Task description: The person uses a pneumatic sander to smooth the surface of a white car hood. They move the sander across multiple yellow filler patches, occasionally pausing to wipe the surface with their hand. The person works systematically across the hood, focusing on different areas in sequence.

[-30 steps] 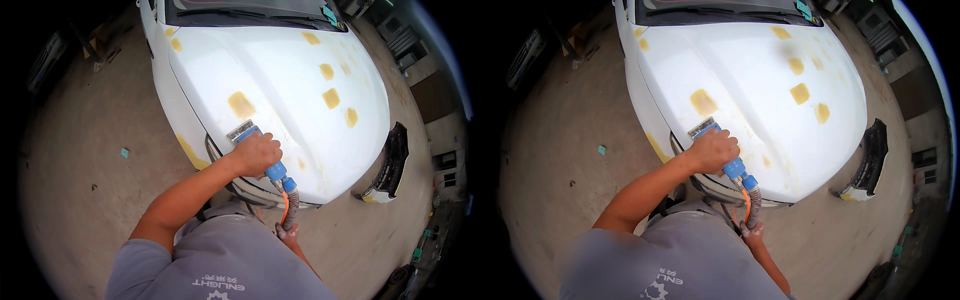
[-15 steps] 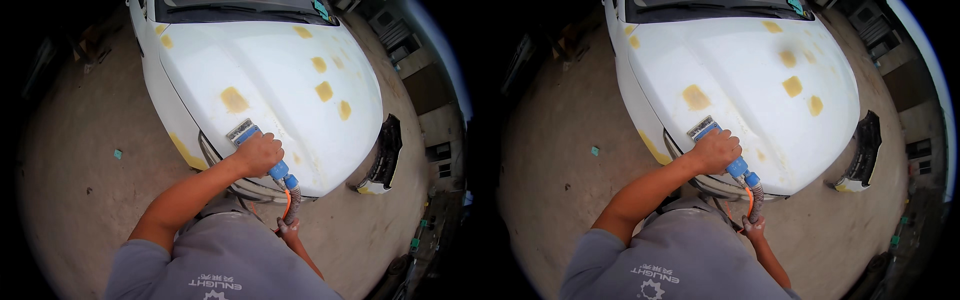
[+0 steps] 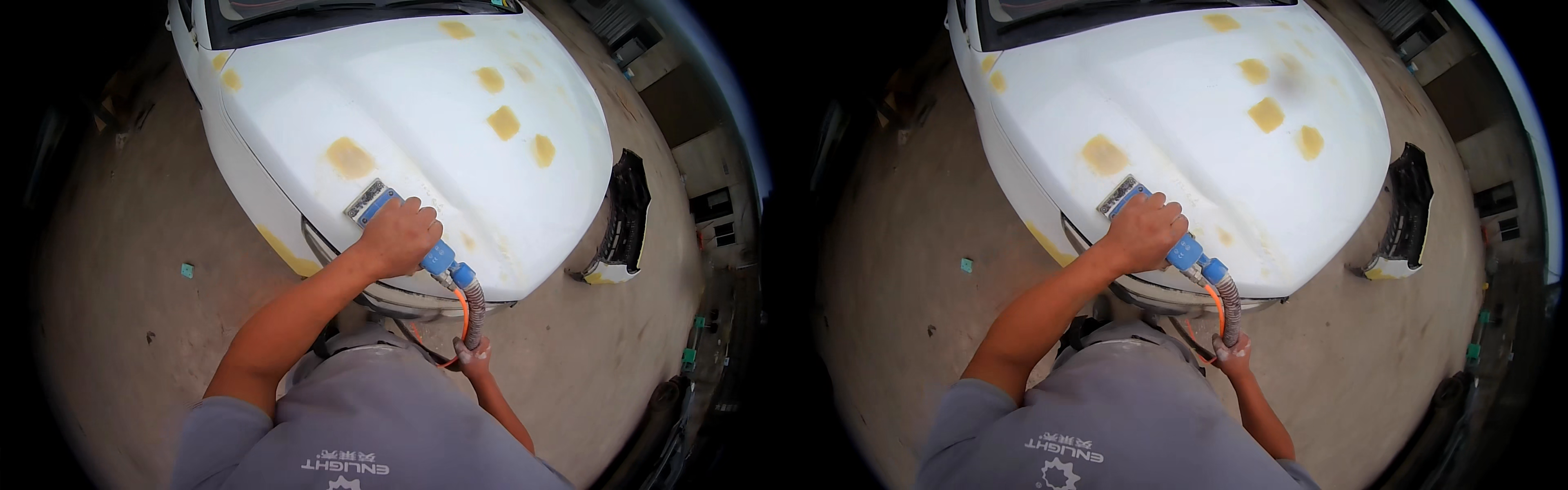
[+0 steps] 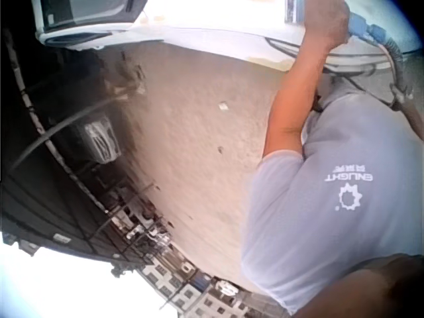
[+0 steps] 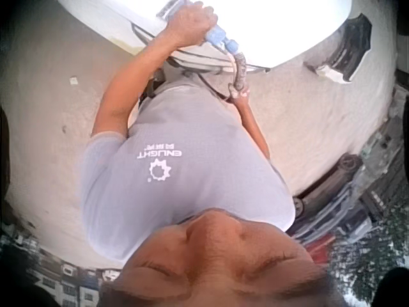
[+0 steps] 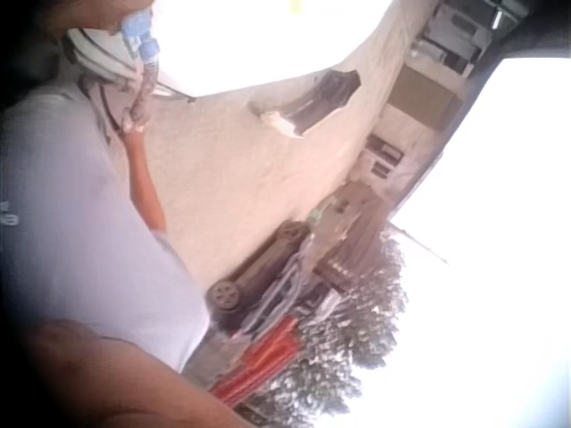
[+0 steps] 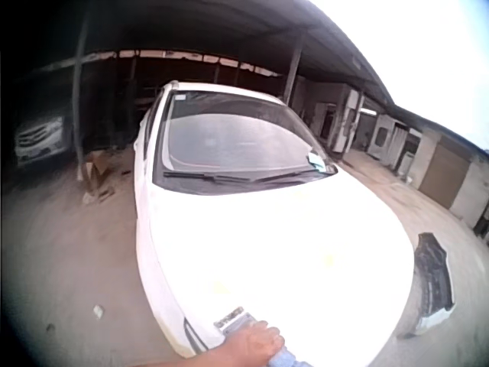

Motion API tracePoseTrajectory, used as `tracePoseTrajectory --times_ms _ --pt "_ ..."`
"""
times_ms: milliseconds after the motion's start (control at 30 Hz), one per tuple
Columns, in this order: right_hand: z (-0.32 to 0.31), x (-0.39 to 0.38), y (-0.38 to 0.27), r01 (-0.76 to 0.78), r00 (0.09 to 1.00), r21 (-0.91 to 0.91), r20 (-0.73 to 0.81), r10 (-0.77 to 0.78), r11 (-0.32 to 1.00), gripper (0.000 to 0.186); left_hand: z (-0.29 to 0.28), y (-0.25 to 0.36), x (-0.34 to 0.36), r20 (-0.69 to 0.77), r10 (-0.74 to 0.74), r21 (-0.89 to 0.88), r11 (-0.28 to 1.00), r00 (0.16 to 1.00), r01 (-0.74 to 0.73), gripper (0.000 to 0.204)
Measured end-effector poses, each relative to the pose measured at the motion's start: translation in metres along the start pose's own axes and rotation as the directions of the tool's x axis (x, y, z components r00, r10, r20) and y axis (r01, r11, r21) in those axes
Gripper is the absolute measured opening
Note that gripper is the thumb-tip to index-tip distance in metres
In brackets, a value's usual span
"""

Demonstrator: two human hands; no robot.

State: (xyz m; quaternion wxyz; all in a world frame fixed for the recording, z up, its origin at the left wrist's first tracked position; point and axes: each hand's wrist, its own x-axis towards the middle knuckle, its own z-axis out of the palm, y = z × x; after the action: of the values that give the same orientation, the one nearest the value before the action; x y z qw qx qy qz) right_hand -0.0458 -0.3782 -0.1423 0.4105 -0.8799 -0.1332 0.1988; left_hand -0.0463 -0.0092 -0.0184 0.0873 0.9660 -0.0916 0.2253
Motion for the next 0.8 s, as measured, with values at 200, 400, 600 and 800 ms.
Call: tracePoseTrajectory --times_ms 200,400,600,800 --pt "0.024 0.014 0.006 0.032 0.999 0.101 -0.012 -0.031 0.994 0.017 -0.008 -0.015 0.006 -0.025 -0.031 0.030 0.999 0.999 0.032 0.031" --pt "0.039 0.039 -0.088 0.184 0.982 0.042 -0.047 -0.182 0.982 0.022 -0.045 -0.079 -0.007 -0.060 -0.148 0.122 0.980 0.987 0.154 0.034" --pt "0.003 0.007 0.009 0.018 0.998 0.001 -0.058 -0.018 1.000 0.021 -0.002 0.009 0.004 -0.006 -0.056 0.052 0.997 0.998 0.056 0.041" --pt "0.030 0.027 -0.029 0.091 0.995 0.159 -0.051 -0.084 0.983 0.018 -0.022 -0.026 0.017 0.087 -0.087 0.046 0.995 0.992 0.083 0.037"
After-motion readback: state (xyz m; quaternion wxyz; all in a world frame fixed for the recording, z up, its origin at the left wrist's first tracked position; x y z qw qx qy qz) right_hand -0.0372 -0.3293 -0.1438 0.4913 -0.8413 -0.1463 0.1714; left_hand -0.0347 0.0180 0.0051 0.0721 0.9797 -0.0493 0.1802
